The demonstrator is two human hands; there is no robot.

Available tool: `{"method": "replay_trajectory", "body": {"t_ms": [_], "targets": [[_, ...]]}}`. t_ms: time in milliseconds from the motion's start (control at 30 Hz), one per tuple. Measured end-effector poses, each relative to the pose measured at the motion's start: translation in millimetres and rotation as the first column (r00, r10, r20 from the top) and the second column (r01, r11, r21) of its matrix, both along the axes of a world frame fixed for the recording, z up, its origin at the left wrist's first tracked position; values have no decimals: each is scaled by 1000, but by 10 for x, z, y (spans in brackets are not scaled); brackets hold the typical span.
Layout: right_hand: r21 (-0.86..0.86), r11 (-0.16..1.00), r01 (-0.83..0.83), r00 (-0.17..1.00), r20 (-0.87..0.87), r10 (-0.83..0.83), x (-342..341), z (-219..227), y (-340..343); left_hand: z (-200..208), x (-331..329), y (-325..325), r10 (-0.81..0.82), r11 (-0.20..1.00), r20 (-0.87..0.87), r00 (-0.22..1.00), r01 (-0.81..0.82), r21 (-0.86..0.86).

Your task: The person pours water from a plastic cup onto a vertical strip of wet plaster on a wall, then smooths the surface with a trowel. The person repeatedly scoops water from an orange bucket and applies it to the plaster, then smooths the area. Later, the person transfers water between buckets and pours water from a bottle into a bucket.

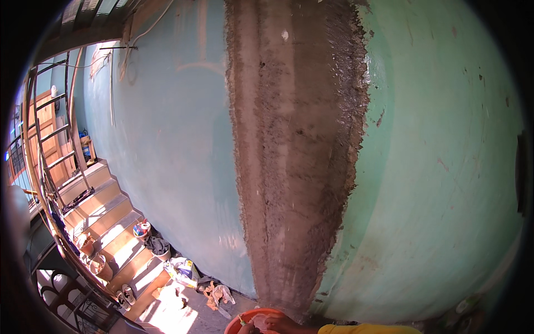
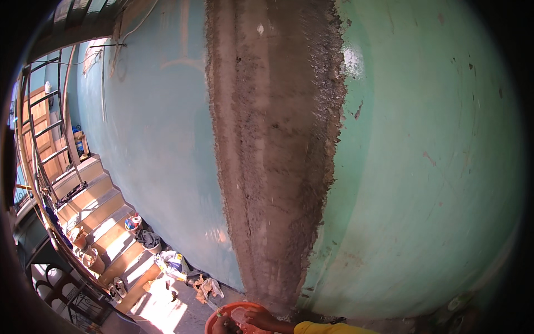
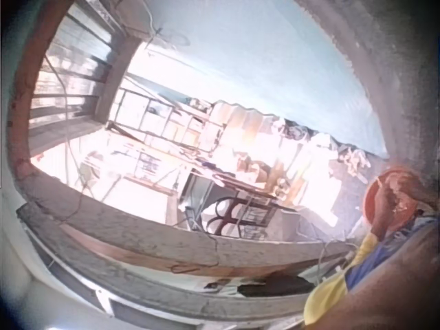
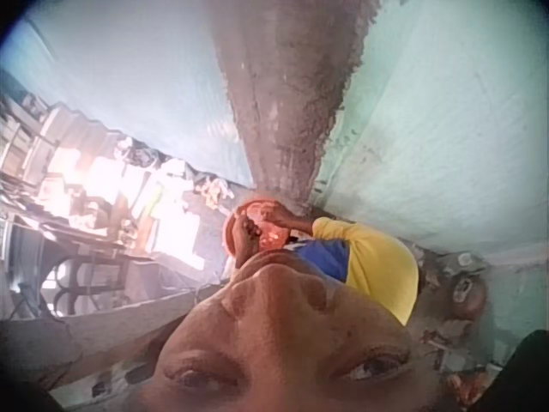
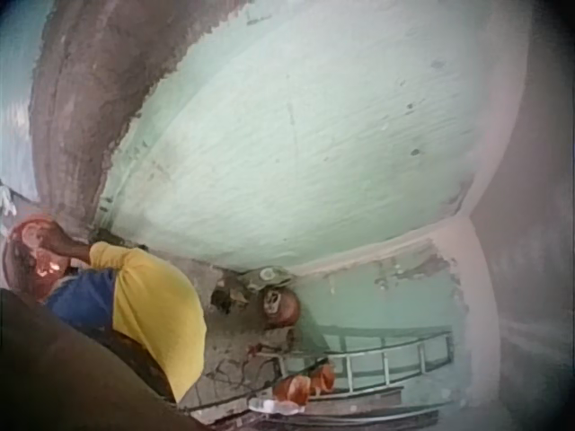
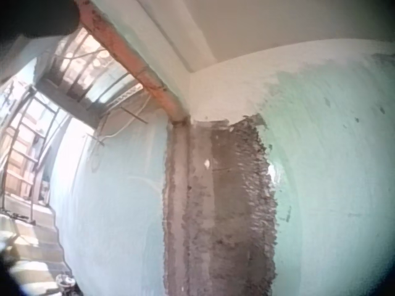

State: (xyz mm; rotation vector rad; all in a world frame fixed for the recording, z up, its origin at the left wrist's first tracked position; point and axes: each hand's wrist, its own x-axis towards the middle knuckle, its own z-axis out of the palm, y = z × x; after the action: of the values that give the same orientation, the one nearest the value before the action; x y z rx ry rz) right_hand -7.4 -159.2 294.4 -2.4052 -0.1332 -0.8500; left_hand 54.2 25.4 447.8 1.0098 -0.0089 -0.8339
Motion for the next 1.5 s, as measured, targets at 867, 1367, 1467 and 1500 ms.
{"method": "replay_trajectory", "body": {"t_ms": [867, 1367, 1467, 1500], "targets": [[5, 833, 554, 804, 256, -536, 752, 6637, -2683, -544, 154, 742, 148, 984, -89, 985, -137, 116], [-33, 955, 295, 886, -365, -286, 376, 1731, -1224, -532, 209, 831, 143, 983, -61, 988, -135, 128], [30, 935, 354, 807, -516, -289, 619, 2061, -1309, -572, 219, 854, 140, 983, -61, 988, -132, 126], [52, 923, 382, 785, -545, -294, 748, 2310, -1448, -581, 224, 859, 139, 984, -60, 989, -130, 125]]}}
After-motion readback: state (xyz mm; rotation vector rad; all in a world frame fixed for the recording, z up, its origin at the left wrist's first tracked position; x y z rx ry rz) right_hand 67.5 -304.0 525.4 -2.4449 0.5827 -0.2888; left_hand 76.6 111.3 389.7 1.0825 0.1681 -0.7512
